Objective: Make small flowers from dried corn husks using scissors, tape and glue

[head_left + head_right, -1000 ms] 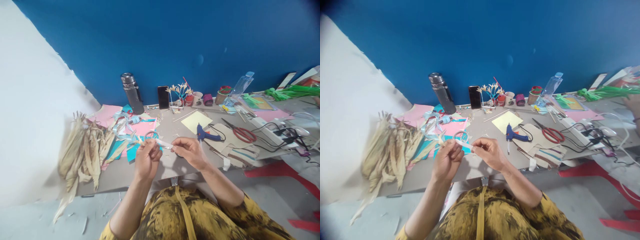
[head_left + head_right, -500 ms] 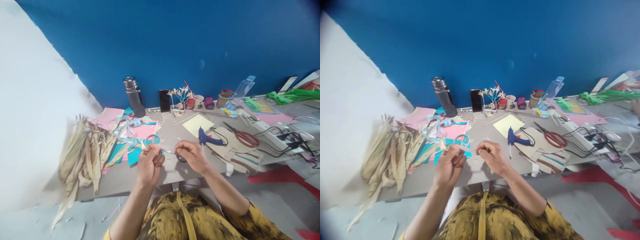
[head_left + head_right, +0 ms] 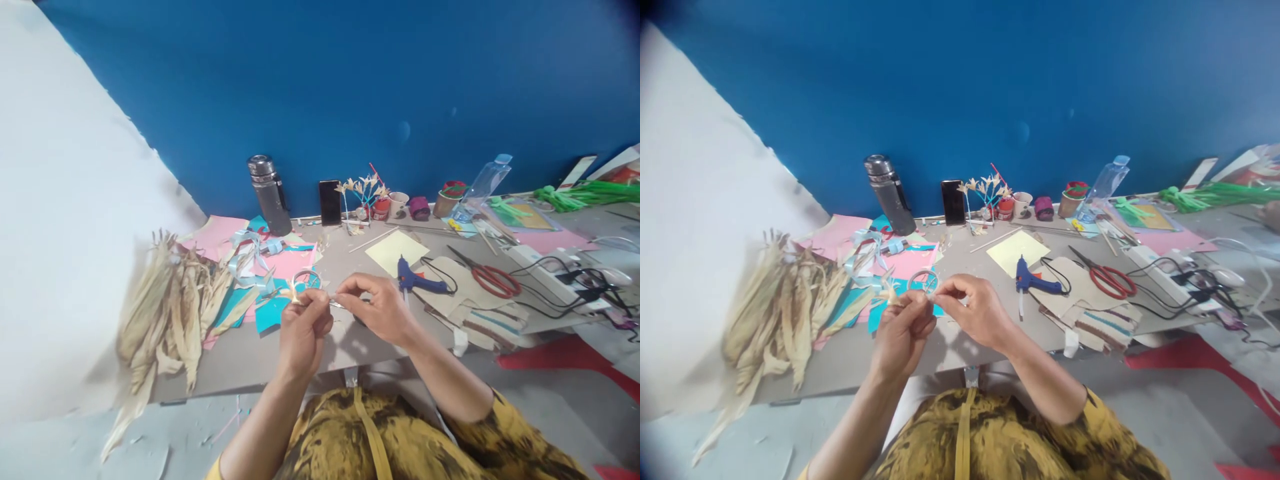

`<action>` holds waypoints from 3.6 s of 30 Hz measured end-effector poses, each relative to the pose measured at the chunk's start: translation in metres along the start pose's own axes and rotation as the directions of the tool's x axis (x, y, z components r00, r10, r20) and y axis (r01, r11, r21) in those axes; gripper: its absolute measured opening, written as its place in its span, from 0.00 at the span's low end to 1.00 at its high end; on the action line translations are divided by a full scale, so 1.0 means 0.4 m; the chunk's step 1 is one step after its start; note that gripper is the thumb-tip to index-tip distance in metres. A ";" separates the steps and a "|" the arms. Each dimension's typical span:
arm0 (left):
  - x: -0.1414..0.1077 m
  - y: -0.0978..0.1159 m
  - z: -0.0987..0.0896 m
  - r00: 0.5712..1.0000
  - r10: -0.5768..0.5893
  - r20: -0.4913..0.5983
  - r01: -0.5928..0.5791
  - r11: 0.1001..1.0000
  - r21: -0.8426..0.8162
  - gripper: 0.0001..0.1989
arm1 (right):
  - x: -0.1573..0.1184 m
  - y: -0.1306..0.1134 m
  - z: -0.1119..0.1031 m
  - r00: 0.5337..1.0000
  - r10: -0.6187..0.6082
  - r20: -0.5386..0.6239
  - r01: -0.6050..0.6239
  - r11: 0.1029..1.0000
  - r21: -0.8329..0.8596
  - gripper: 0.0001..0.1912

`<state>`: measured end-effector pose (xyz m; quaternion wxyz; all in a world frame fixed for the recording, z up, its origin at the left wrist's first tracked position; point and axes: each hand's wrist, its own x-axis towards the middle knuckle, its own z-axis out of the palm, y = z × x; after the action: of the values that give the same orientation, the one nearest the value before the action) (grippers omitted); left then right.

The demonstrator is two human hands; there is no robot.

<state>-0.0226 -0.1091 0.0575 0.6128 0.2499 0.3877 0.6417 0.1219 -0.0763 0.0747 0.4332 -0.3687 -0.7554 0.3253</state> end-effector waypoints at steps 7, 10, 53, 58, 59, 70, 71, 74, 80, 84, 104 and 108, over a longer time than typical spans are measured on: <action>-0.005 0.014 -0.003 1.000 -0.012 0.013 0.012 0.998 -0.058 0.14 | -0.014 0.038 -0.001 0.860 -0.480 -0.175 0.383 0.832 -0.403 0.05; -0.014 0.015 0.003 0.995 -0.087 0.043 0.088 0.996 -0.001 0.15 | -0.018 0.037 -0.012 0.819 -0.555 -0.149 0.439 0.771 -0.462 0.05; -0.014 0.007 0.012 0.988 -0.132 0.080 0.126 0.989 0.082 0.10 | -0.035 0.047 0.009 0.973 -0.201 -0.110 0.193 0.978 -0.078 0.06; -0.016 0.009 0.015 0.999 -0.034 -0.021 0.037 0.983 0.180 0.09 | -0.036 0.031 0.013 0.988 0.121 -0.095 -0.100 0.975 0.196 0.10; -0.016 0.010 0.015 0.999 -0.015 -0.041 0.022 0.981 0.194 0.09 | -0.036 0.028 0.013 0.980 0.183 -0.078 -0.157 0.952 0.263 0.11; -0.018 0.016 0.004 0.996 -0.070 0.047 0.063 0.989 0.132 0.14 | -0.044 0.039 0.011 0.923 0.346 0.170 -0.376 0.711 0.594 0.17; -0.018 0.016 0.004 0.997 -0.067 0.045 0.060 0.987 0.148 0.14 | -0.043 0.040 0.010 0.922 0.345 0.174 -0.377 0.703 0.603 0.17; -0.019 0.016 0.006 0.998 -0.056 0.026 0.050 0.984 0.172 0.13 | -0.040 0.039 0.008 0.922 0.351 0.163 -0.373 0.700 0.609 0.17; -0.014 0.014 0.006 0.999 -0.042 -0.011 0.043 0.983 0.179 0.14 | -0.036 0.037 0.010 0.913 0.366 0.179 -0.397 0.696 0.599 0.19; -0.009 0.011 0.003 0.999 -0.031 -0.019 0.034 0.981 0.191 0.14 | -0.035 0.052 0.017 0.913 0.350 0.211 -0.401 0.663 0.633 0.16; -0.003 -0.001 -0.014 0.998 0.002 -0.064 0.016 0.960 0.279 0.13 | -0.029 0.045 0.022 0.864 0.401 0.303 -0.493 0.554 0.671 0.14; -0.005 0.000 -0.014 0.998 -0.011 -0.059 0.027 0.961 0.277 0.13 | -0.026 0.033 0.017 0.833 0.435 0.343 -0.540 0.501 0.677 0.14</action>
<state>-0.0269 -0.1122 0.0547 0.5667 0.3111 0.4934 0.5819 0.1231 -0.0794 0.0567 0.3864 -0.3320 -0.4419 0.7383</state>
